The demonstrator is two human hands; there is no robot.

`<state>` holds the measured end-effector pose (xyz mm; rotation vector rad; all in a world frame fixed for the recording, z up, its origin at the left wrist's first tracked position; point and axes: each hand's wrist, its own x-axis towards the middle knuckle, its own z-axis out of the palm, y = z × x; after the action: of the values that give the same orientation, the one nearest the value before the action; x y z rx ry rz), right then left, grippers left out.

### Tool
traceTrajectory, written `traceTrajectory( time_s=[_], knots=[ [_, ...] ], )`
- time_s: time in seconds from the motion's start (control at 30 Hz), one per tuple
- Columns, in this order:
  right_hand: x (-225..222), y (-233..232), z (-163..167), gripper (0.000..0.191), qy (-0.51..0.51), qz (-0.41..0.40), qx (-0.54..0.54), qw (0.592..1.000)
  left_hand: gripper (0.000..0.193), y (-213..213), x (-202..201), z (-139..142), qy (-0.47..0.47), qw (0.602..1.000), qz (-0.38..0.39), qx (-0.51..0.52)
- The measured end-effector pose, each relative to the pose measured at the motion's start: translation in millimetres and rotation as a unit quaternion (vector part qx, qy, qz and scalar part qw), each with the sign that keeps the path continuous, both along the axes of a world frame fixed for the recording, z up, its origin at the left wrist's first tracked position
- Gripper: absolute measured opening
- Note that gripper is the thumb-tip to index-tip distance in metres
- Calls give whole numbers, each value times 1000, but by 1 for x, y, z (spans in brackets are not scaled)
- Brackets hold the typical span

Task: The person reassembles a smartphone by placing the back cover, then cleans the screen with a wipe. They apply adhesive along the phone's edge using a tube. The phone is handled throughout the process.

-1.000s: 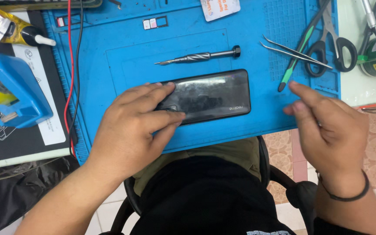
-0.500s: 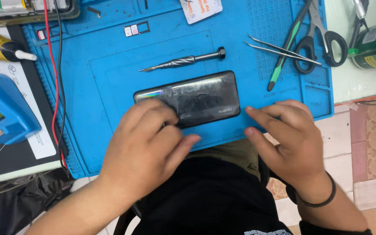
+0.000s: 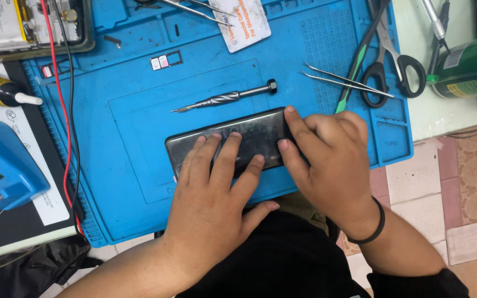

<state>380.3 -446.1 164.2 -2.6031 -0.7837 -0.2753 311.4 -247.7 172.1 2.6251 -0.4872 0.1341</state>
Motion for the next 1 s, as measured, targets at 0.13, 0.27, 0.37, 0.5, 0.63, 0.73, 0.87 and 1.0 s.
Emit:
traceTrajectory(
  time_s=[0.13, 0.27, 0.37, 0.5, 0.63, 0.73, 0.87, 1.0],
  knots=[
    [0, -5, 3, 41, 21, 14, 5, 1000, 67, -1, -2, -4, 2, 1000, 3, -14],
    [9, -4, -1, 40, 10, 21, -5, 1000, 73, -4, -6, -6, 7, 1000, 12, -26],
    [27, -5, 1, 36, 4, 69, 1, 998, 79, -13, -12, -8, 15, 999, 31, -21],
    [49, -5, 11, 29, 16, 144, -17, 989, 87, -19, -17, -11, 35, 998, 37, -29],
    [59, 13, 22, 31, 28, 219, -46, 974, 92, -20, -17, -12, 36, 999, 37, 9],
    [64, 35, 28, 39, 30, 284, -68, 956, 95, -18, -18, -12, 37, 998, 21, 44],
    [64, 67, 29, 39, 38, 345, -71, 935, 96, -16, -19, -15, 34, 997, 20, 70],
    [60, 94, 24, 39, 41, 392, -57, 917, 88, -16, -21, -20, 44, 994, -6, 98]
  ],
)
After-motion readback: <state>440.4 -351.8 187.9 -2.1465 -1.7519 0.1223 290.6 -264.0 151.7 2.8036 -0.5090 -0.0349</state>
